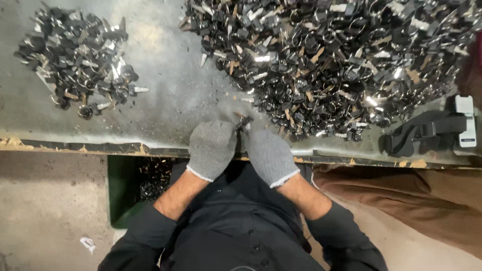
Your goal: The person sits at a workbench and sorts small metal hardware pieces by hand, picking items one at a time from a large pile on the right side of the bench and placing selected pieces into a separate pile on the left. The gloved hands repeatedly pick, briefly turn, and set down the pieces throughout the clip.
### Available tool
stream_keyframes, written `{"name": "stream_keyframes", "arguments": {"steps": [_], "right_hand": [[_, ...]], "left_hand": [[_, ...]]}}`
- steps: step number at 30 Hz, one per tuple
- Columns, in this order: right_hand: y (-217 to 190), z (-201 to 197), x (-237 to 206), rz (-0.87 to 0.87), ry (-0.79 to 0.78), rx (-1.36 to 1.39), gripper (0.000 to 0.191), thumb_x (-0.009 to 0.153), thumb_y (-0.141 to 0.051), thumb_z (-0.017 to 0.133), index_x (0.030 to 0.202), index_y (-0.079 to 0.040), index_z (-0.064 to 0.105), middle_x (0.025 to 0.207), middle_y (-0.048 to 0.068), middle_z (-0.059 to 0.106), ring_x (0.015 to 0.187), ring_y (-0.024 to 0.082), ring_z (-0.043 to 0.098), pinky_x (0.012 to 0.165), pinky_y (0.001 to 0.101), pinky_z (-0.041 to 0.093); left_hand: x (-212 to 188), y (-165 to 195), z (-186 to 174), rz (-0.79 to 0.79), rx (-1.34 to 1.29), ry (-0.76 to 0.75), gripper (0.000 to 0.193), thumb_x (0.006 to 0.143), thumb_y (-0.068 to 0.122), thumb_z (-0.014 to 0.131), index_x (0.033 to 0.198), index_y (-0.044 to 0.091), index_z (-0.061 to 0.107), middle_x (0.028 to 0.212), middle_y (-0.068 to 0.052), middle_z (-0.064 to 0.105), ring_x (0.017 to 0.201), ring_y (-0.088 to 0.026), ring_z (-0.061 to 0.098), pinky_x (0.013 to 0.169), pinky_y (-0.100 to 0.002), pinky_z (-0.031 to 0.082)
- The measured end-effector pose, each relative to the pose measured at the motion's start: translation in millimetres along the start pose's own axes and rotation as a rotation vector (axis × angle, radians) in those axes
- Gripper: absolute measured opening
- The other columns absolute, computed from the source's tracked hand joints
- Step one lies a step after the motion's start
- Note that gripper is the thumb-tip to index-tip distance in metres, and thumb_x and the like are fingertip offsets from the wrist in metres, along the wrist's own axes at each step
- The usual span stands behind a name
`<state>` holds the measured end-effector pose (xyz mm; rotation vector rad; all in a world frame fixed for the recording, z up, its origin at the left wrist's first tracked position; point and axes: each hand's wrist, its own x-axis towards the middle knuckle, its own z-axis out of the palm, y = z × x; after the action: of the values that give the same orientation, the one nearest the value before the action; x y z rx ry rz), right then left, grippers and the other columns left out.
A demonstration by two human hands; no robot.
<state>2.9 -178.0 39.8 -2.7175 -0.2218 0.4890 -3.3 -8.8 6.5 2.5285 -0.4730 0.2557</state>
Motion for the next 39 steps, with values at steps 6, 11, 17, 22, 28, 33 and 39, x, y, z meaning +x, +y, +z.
{"name": "stream_keyframes", "arguments": {"steps": [6,11,17,22,28,33,39], "right_hand": [[5.7,-12.7,0.8,0.144,-0.231,0.096,0.048,0.102,-0.021,0.052,0.147,-0.009,0.040,0.088,0.017,0.072,0.069,0.032,0.075,0.058,0.0419,0.059],[13.6,9.3,-11.2,-0.172,0.100,-0.301,0.028,0.090,-0.009,0.062,0.117,-0.002,0.058,0.089,0.015,0.070,0.070,0.030,0.073,0.054,0.0395,0.058],[10.6,21.6,-6.6,-0.061,0.060,-0.249,0.017,0.097,-0.011,0.058,0.110,-0.001,0.058,0.090,0.020,0.070,0.077,0.034,0.074,0.056,0.0433,0.059],[23.6,-17.7,6.9,-0.164,-0.197,0.232,0.030,0.103,-0.026,0.052,0.113,0.001,0.060,0.089,0.027,0.071,0.081,0.044,0.071,0.071,0.0546,0.057],[-7.1,1.7,-4.3,-0.047,0.054,-0.246,0.050,0.099,-0.028,0.052,0.138,0.000,0.040,0.090,0.025,0.072,0.090,0.044,0.073,0.079,0.0552,0.058],[10.2,2.6,-3.4,0.027,-0.160,0.100,0.066,0.100,-0.033,0.054,0.152,-0.002,0.029,0.084,0.029,0.070,0.078,0.047,0.071,0.070,0.0555,0.057],[12.0,11.6,-14.5,0.010,-0.152,-0.006,0.048,0.099,-0.033,0.059,0.134,-0.002,0.045,0.090,0.024,0.073,0.082,0.045,0.073,0.074,0.0551,0.057]], "left_hand": [[17.4,-0.7,-18.5,-0.070,-0.056,-0.178,0.013,0.083,0.017,0.072,0.091,0.007,0.070,0.076,-0.014,0.066,0.070,-0.036,0.067,0.062,-0.050,0.052],[32.1,-8.2,-21.0,-0.034,0.011,-0.466,0.021,0.084,0.019,0.067,0.101,0.006,0.070,0.080,-0.016,0.069,0.075,-0.038,0.070,0.062,-0.052,0.053],[28.3,-9.2,-14.3,-0.012,0.016,-0.445,0.016,0.087,0.018,0.066,0.097,0.006,0.071,0.084,-0.016,0.069,0.080,-0.038,0.070,0.070,-0.053,0.053],[20.2,-7.9,-12.7,0.006,-0.045,-0.318,0.029,0.083,0.016,0.068,0.107,0.001,0.068,0.081,-0.016,0.067,0.079,-0.037,0.069,0.070,-0.052,0.053],[13.0,3.0,-10.7,0.111,0.147,-0.203,0.024,0.075,0.013,0.075,0.097,0.007,0.067,0.080,-0.014,0.065,0.079,-0.034,0.067,0.066,-0.051,0.051],[14.1,-10.8,-29.7,-0.112,0.092,-0.033,0.018,0.086,0.022,0.081,0.091,0.012,0.066,0.078,-0.010,0.065,0.078,-0.030,0.062,0.074,-0.048,0.048],[50.0,-2.4,5.6,0.097,-0.195,0.039,0.015,0.093,0.012,0.071,0.106,0.006,0.067,0.098,-0.012,0.069,0.094,-0.031,0.066,0.090,-0.046,0.052]]}}
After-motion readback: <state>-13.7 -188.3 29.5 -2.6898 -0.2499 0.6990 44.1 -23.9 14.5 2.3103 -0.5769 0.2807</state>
